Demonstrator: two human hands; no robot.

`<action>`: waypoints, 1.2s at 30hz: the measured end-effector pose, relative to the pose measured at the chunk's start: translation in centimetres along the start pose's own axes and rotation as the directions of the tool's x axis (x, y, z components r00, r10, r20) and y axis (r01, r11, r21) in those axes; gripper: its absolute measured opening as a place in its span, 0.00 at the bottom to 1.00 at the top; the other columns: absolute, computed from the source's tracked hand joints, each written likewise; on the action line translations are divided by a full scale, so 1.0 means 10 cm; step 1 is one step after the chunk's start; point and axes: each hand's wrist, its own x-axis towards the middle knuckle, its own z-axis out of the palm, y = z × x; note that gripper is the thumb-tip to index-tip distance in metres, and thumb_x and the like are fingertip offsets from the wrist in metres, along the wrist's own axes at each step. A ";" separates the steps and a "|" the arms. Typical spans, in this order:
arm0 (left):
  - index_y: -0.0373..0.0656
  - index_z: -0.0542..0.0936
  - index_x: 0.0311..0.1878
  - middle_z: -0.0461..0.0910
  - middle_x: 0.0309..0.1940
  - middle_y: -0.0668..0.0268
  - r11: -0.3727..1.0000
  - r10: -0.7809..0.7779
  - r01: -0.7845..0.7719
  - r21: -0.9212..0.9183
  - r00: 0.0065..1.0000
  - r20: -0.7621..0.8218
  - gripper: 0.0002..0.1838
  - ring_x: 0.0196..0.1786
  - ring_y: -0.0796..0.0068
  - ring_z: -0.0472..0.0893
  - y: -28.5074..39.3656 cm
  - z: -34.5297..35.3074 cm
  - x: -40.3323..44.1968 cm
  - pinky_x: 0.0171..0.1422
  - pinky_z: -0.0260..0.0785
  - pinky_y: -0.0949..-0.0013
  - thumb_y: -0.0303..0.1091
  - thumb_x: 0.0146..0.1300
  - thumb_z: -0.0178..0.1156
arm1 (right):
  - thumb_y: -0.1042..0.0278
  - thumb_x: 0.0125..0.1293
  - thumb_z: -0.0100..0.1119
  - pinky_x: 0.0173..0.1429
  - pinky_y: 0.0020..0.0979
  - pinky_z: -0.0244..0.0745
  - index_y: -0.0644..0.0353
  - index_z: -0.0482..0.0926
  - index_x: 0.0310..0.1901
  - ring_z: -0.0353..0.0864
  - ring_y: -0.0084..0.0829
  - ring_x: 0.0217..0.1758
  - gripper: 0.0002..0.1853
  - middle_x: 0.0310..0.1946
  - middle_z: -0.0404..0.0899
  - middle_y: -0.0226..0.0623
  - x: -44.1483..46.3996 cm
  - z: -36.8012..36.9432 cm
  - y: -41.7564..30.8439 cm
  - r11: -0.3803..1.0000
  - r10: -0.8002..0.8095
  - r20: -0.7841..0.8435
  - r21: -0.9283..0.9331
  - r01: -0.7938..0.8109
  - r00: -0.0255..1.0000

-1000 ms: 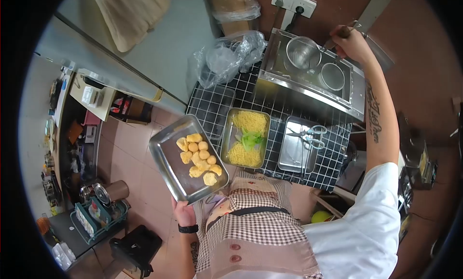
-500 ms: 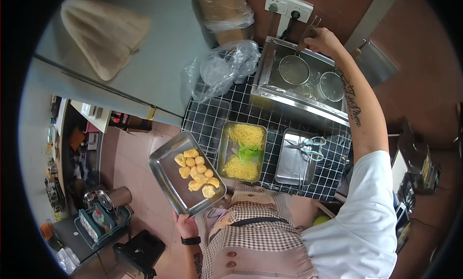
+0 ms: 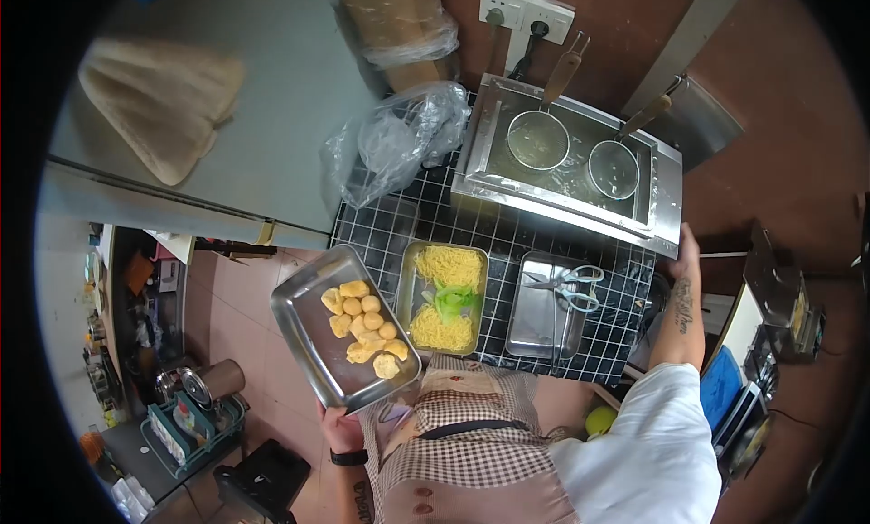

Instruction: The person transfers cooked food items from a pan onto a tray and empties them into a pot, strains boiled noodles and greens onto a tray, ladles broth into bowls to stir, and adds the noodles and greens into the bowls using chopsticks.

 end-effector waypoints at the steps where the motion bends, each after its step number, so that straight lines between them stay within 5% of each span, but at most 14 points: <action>1: 0.38 0.67 0.65 0.75 0.54 0.59 1.000 0.004 -0.004 0.017 1.000 -0.001 0.33 0.56 0.63 0.77 0.02 0.02 0.00 0.63 0.69 0.59 0.22 0.49 0.48 | 0.44 0.69 0.52 0.52 0.42 0.72 0.54 0.76 0.57 0.77 0.33 0.50 0.24 0.52 0.80 0.33 -0.16 0.00 0.16 0.983 0.133 0.024 -0.127 -0.129 0.991; 2: 0.38 0.67 0.65 0.75 0.54 0.58 0.999 0.008 -0.008 0.036 1.000 -0.002 0.33 0.56 0.62 0.77 0.03 0.02 0.02 0.63 0.69 0.59 0.22 0.49 0.48 | 0.45 0.69 0.51 0.51 0.48 0.70 0.52 0.76 0.56 0.77 0.33 0.50 0.23 0.51 0.80 0.32 0.00 -0.22 0.35 0.948 0.233 0.193 -0.264 -0.179 0.953; 7: 0.39 0.68 0.63 0.76 0.54 0.59 0.997 0.012 -0.012 0.076 1.000 0.007 0.31 0.55 0.61 0.77 0.06 -0.02 0.05 0.62 0.71 0.57 0.22 0.50 0.46 | 0.63 0.67 0.58 0.54 0.34 0.72 0.63 0.77 0.50 0.78 0.32 0.49 0.15 0.47 0.80 0.36 0.36 -0.38 0.69 0.999 0.039 0.178 -0.030 -0.035 0.983; 15: 0.38 0.68 0.62 0.76 0.51 0.60 0.996 -0.042 0.042 0.082 0.999 -0.002 0.31 0.51 0.63 0.78 0.05 0.22 0.12 0.60 0.71 0.59 0.21 0.48 0.48 | 0.59 0.66 0.59 0.60 0.34 0.68 0.60 0.76 0.54 0.76 0.30 0.52 0.19 0.53 0.78 0.32 0.48 -0.39 0.88 0.994 -0.102 0.121 -0.010 0.104 0.987; 20: 0.35 0.71 0.59 0.77 0.53 0.57 0.995 -0.091 0.087 0.047 0.992 0.085 0.28 0.56 0.58 0.77 -0.11 -0.35 0.34 0.65 0.68 0.53 0.26 0.50 0.50 | 0.65 0.65 0.62 0.43 0.29 0.70 0.54 0.77 0.48 0.76 0.25 0.42 0.11 0.41 0.79 0.28 0.26 -0.27 0.73 0.992 -0.119 -0.086 -0.058 0.115 0.989; 22: 0.36 0.70 0.60 0.77 0.53 0.57 0.993 -0.083 0.079 0.084 0.996 0.041 0.28 0.56 0.58 0.77 -0.02 -0.18 0.34 0.64 0.69 0.53 0.24 0.51 0.49 | 0.68 0.63 0.61 0.38 0.25 0.68 0.55 0.78 0.46 0.75 0.21 0.36 0.10 0.38 0.79 0.29 0.14 -0.31 0.83 0.949 -0.311 -0.087 -0.087 0.303 0.947; 23: 0.36 0.70 0.60 0.77 0.52 0.57 0.995 -0.074 0.073 0.072 0.997 0.024 0.28 0.54 0.59 0.77 0.00 -0.12 0.31 0.63 0.69 0.54 0.23 0.50 0.48 | 0.70 0.64 0.59 0.34 0.23 0.67 0.57 0.78 0.42 0.75 0.20 0.32 0.06 0.33 0.79 0.29 -0.20 0.02 0.82 0.915 -0.391 -0.297 -0.022 0.404 0.871; 26: 0.36 0.68 0.61 0.75 0.50 0.59 0.997 -0.055 0.056 0.046 0.998 -0.015 0.30 0.52 0.62 0.77 0.06 0.00 0.25 0.60 0.71 0.56 0.20 0.50 0.47 | 0.68 0.68 0.49 0.20 0.23 0.59 0.58 0.72 0.29 0.66 0.20 0.17 0.09 0.17 0.69 0.28 -0.99 0.30 1.09 0.875 -0.445 -0.449 -0.031 0.484 0.775; 28: 0.36 0.68 0.61 0.75 0.50 0.58 0.998 -0.042 0.044 0.040 0.998 -0.042 0.30 0.52 0.62 0.77 0.08 0.03 0.25 0.61 0.71 0.56 0.20 0.50 0.46 | 0.66 0.68 0.51 0.18 0.21 0.58 0.53 0.68 0.26 0.64 0.19 0.17 0.12 0.16 0.66 0.26 -1.58 0.66 1.48 0.876 -0.472 -0.262 -0.034 0.480 0.842; 29: 0.35 0.67 0.62 0.75 0.51 0.58 0.999 -0.040 0.042 0.028 0.998 -0.054 0.30 0.52 0.62 0.77 0.07 -0.04 0.25 0.61 0.71 0.56 0.20 0.49 0.46 | 0.65 0.68 0.52 0.20 0.23 0.61 0.53 0.70 0.28 0.63 0.19 0.14 0.10 0.17 0.68 0.25 -1.96 0.99 1.60 0.954 -0.299 -0.180 -0.019 0.300 0.937; 30: 0.35 0.67 0.62 0.75 0.51 0.58 0.999 -0.034 0.036 0.029 0.997 -0.062 0.30 0.52 0.61 0.77 0.08 -0.05 0.26 0.61 0.71 0.56 0.20 0.49 0.46 | 0.66 0.69 0.52 0.19 0.24 0.63 0.56 0.74 0.33 0.66 0.20 0.15 0.07 0.17 0.69 0.25 -2.19 1.10 1.87 0.914 -0.273 0.078 -0.291 0.284 0.959; 32: 0.35 0.67 0.62 0.75 0.51 0.57 0.999 -0.022 0.024 0.025 0.997 -0.080 0.30 0.52 0.61 0.77 0.10 -0.07 0.26 0.61 0.71 0.56 0.20 0.49 0.47 | 0.69 0.69 0.51 0.20 0.26 0.68 0.65 0.73 0.51 0.74 0.24 0.18 0.13 0.21 0.75 0.30 -2.64 1.47 2.17 0.749 0.181 0.409 -0.647 0.144 0.895; 34: 0.36 0.68 0.61 0.76 0.54 0.56 1.000 -0.022 0.022 -0.012 0.999 -0.031 0.30 0.55 0.59 0.77 0.04 -0.23 0.31 0.62 0.71 0.54 0.22 0.50 0.47 | 0.70 0.68 0.50 0.22 0.29 0.72 0.70 0.68 0.59 0.79 0.28 0.20 0.20 0.24 0.80 0.38 -2.86 1.69 2.51 0.523 0.213 0.581 -0.747 0.411 0.786; 36: 0.36 0.68 0.62 0.76 0.55 0.55 0.999 -0.001 0.000 -0.037 1.000 -0.018 0.29 0.57 0.57 0.77 0.05 -0.34 0.31 0.62 0.71 0.53 0.22 0.51 0.47 | 0.69 0.68 0.51 0.23 0.30 0.74 0.72 0.66 0.61 0.81 0.29 0.21 0.23 0.26 0.81 0.43 -2.88 1.89 2.66 0.478 0.304 0.479 -0.824 0.304 0.823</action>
